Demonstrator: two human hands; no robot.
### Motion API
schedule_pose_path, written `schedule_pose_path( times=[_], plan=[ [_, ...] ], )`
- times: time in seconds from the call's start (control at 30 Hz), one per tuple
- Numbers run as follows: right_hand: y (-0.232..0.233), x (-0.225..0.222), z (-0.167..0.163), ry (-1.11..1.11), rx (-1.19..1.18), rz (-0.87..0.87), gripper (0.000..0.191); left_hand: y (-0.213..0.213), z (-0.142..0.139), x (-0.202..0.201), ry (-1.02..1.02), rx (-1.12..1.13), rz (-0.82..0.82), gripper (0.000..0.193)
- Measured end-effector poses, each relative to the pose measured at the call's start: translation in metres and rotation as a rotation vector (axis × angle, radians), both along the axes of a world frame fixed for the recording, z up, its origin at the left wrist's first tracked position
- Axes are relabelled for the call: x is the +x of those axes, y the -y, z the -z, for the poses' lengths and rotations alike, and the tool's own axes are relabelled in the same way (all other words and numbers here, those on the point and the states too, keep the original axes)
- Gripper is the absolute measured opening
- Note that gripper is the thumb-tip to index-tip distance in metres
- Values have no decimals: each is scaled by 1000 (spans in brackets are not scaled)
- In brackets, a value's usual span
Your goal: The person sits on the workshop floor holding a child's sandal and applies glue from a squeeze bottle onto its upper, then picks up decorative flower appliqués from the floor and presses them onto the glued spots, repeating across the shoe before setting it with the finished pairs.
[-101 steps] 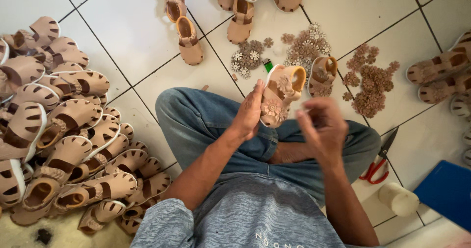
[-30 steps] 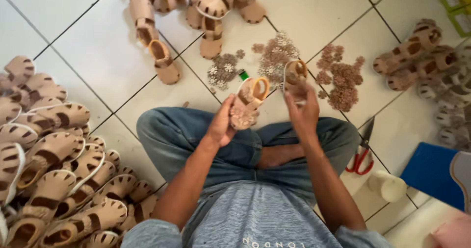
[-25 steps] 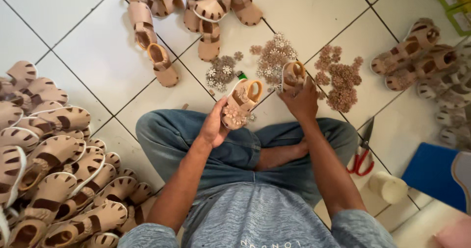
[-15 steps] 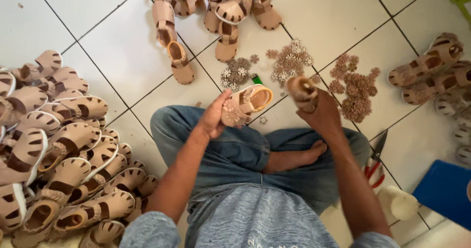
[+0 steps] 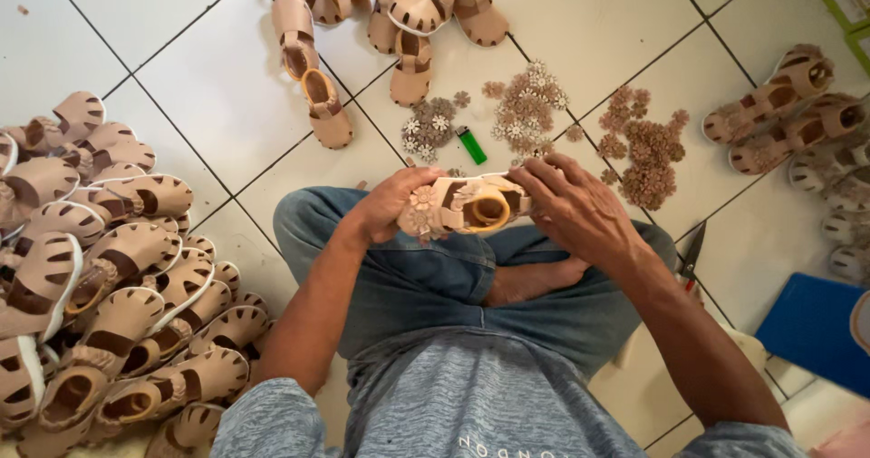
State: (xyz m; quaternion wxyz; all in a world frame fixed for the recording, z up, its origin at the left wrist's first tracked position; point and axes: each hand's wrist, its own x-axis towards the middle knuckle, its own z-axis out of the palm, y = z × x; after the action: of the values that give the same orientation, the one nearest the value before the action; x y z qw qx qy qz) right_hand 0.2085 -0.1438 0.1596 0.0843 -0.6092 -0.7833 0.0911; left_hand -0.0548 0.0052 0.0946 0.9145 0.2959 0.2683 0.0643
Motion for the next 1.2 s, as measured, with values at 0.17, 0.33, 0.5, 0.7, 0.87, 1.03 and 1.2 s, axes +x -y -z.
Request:
schedule_pose_path(
  times=[0.17,0.33,0.5,0.7,0.87,1.03,1.2],
  plan=[
    [3,-11,-10,-81,16,-24,85,-5,-16,-13,166,-20,161,52],
    [13,-2,-32,-312,-4,52,97,-6,-12,-21,251,-60,166,58],
    [21,2,-45,-372,63,97,100,0,-5,-16,221,17,117,63],
    [35,-18,-30,-286,325,-139,75,3,3,-11,214,19,134,62],
    [31,-28,2,-80,252,-247,47,7,12,9,100,-17,174,58],
    [34,-6,13,-192,119,-203,36,7,18,29,49,-114,225,62],
    [29,34,12,-351,103,-55,29,-6,27,60,130,-171,219,85]
  ],
)
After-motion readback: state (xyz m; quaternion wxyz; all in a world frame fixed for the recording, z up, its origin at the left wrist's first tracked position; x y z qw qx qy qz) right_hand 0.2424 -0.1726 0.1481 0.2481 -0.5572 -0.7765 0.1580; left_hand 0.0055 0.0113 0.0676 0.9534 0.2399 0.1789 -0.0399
